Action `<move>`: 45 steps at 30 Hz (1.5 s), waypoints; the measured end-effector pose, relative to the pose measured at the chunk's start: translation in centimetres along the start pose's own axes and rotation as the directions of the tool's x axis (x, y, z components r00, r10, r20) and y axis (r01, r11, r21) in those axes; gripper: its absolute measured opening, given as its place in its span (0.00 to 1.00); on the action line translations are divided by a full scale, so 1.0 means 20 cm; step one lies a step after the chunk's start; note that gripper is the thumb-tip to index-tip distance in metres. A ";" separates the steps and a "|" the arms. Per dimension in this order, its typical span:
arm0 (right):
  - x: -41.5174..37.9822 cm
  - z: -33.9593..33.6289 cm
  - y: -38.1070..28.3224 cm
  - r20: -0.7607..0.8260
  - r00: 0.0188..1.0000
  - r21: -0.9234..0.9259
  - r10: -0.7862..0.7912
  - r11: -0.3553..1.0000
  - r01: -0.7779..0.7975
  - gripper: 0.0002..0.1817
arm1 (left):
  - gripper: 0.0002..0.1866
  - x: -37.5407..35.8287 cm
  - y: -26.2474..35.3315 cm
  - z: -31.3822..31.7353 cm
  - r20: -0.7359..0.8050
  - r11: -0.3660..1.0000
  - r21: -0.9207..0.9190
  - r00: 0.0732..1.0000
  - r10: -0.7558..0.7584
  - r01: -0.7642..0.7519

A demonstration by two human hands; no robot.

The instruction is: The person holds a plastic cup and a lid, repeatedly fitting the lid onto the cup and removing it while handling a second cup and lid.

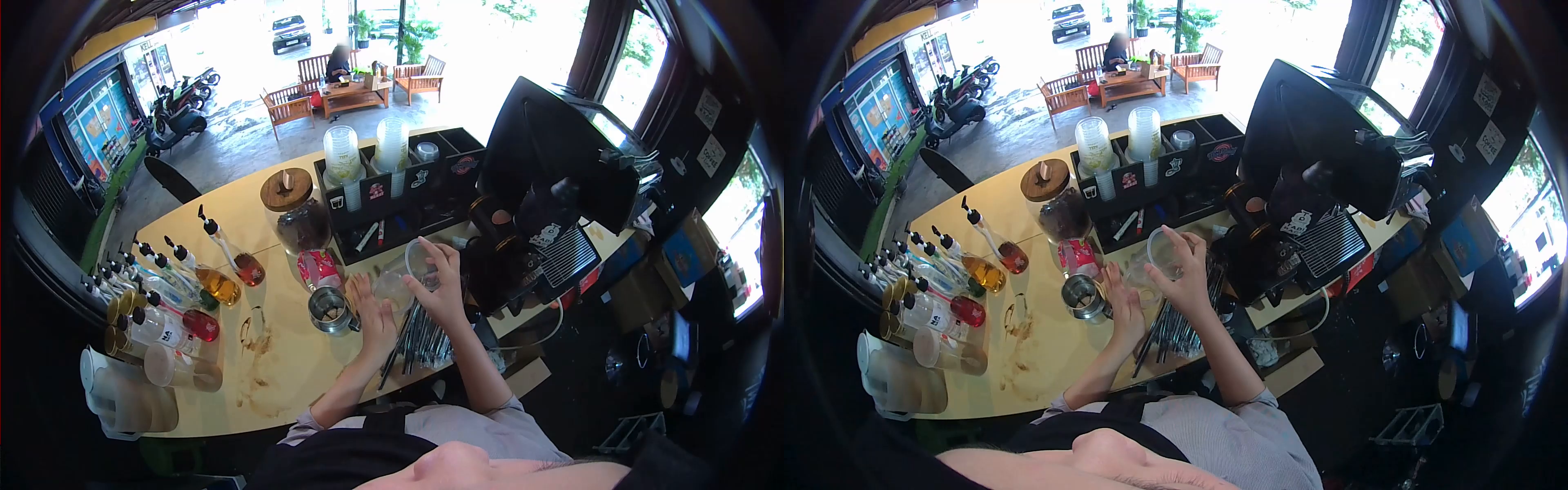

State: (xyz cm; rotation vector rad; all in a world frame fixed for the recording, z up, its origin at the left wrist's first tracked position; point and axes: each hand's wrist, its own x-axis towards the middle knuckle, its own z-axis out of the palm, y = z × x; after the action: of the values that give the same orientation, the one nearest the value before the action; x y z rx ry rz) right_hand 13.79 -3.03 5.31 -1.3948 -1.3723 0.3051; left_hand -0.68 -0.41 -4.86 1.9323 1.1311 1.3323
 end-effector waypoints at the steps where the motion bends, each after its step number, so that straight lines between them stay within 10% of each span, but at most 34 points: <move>1: 0.00 0.00 0.00 -0.004 1.000 0.000 -0.002 1.000 0.002 0.42 | 0.38 -0.01 0.02 -0.01 0.001 1.000 -0.001 1.000 0.005 -0.005; 7: -0.02 0.01 -0.04 -0.004 0.973 0.647 0.229 0.743 -0.172 0.53 | 0.38 0.01 0.16 -0.05 -0.083 0.983 -0.118 0.988 0.128 -0.138; 10: -0.02 0.02 0.01 0.159 0.965 0.816 0.209 0.523 -0.247 0.53 | 0.39 0.07 0.23 -0.04 -0.071 0.807 -0.584 0.996 0.055 -0.086; 15: -0.07 0.03 0.08 0.368 0.916 0.578 0.161 0.732 -0.360 0.44 | 0.40 0.13 0.30 -0.08 0.025 0.533 -0.845 0.999 -0.036 0.041; 25: -0.06 -0.01 -0.01 0.078 0.997 -0.335 -0.021 0.941 0.046 0.37 | 0.38 0.19 0.25 -0.06 0.052 0.732 -0.679 0.999 -0.015 0.046; 29: -0.02 -0.01 0.00 0.030 0.999 -0.293 -0.021 0.956 0.029 0.32 | 0.38 0.24 0.19 -0.04 0.056 0.760 -0.649 0.994 0.094 -0.035; 37: 0.14 -0.07 -0.09 -0.003 0.999 -0.016 0.038 0.999 -0.038 0.64 | 0.33 0.44 0.33 -0.06 0.203 0.888 -0.445 0.952 0.230 -0.119; 45: 0.35 -0.08 -0.07 -0.037 0.998 -0.170 -0.051 0.985 0.044 0.44 | 0.28 0.77 0.24 0.00 0.275 0.828 -0.560 0.947 0.165 0.018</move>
State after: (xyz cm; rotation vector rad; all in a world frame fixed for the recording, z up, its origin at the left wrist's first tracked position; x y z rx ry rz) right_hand 16.35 1.54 10.45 -1.4964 -1.4213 0.1301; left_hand 3.42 10.34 6.41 1.6693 0.4385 1.1682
